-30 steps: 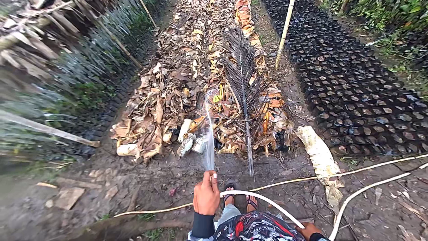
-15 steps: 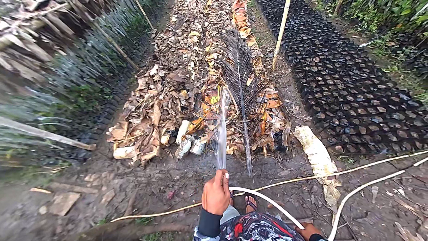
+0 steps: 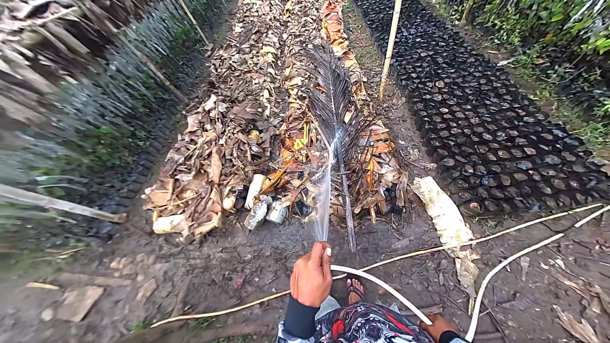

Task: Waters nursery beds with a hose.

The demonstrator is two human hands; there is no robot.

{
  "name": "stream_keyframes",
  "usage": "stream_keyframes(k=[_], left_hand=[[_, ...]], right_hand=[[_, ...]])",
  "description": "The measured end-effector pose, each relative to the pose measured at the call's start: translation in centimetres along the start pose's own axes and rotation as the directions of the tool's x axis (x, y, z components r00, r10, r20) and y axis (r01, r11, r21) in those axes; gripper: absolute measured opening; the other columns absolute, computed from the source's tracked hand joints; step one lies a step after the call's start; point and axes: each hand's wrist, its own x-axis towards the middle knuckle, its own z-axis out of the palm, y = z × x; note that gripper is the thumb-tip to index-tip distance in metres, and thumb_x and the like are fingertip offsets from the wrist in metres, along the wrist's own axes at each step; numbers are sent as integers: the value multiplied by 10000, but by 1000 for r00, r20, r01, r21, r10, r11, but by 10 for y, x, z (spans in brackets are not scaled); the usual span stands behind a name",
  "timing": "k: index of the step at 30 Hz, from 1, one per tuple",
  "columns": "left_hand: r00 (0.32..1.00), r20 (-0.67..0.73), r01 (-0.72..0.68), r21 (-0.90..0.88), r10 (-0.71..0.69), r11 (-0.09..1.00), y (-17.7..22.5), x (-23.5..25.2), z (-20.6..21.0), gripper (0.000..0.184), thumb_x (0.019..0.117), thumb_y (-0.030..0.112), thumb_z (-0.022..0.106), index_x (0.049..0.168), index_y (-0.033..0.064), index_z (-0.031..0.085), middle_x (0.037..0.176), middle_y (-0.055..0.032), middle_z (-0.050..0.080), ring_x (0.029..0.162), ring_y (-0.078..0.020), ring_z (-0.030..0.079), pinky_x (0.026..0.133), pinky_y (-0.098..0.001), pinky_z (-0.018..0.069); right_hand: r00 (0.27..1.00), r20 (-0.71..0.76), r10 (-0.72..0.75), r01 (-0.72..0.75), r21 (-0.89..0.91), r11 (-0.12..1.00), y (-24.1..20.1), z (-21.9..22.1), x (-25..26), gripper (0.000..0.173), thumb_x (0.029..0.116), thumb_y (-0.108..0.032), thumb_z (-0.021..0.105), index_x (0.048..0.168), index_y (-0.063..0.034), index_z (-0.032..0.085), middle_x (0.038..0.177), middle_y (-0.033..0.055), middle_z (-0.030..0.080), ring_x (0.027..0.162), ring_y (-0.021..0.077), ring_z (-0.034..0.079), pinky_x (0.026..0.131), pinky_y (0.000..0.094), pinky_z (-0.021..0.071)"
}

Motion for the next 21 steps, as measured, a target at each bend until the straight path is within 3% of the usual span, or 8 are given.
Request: stream_keyframes(k=[3,8,12,17,21], left_hand=[[996,69,-52,-20,53,998,1,0,1,348,1039,309,447,1061,98,722,642,-49,650,533,-217,645,503,-432,543],[999,19,-32,-6,32,999,2,3,2,350,1034,314,445,1049,102,723,634,-40,646,522,-207,639,490,-422,535],[985,133,-107,-46,112,993,4,4,1,339,1041,306,452,1065,100,720,664,-51,664,561,-215,662,524,-432,557],[994,62,-92,-29,94,995,7,6,3,353,1042,321,440,1054,110,723,641,-36,648,524,-198,635,495,-414,538],[978,141,-147,-55,153,988,8,6,4,343,1046,314,448,1064,105,720,664,-43,660,552,-203,652,513,-420,552]], right_hand=[[1000,6,13,-13,-11,1000,-2,-1,0,488,1028,-433,599,1265,-19,701,1322,238,668,1316,372,593,1126,580,418],[1000,14,14,-14,-15,1000,-1,-1,2,501,1035,-448,583,1269,-20,700,1330,232,666,1321,366,591,1130,568,415],[1000,7,8,-8,-5,1000,3,1,7,485,1028,-440,596,1261,-29,708,1323,230,671,1313,368,597,1126,575,420],[1000,-24,5,-4,46,999,9,8,10,470,1012,-425,631,1258,-34,714,1303,235,679,1304,383,600,1126,585,420],[999,-36,15,-13,56,998,12,12,14,471,1005,-423,643,1240,-22,717,1287,241,684,1293,390,606,1115,591,427]])
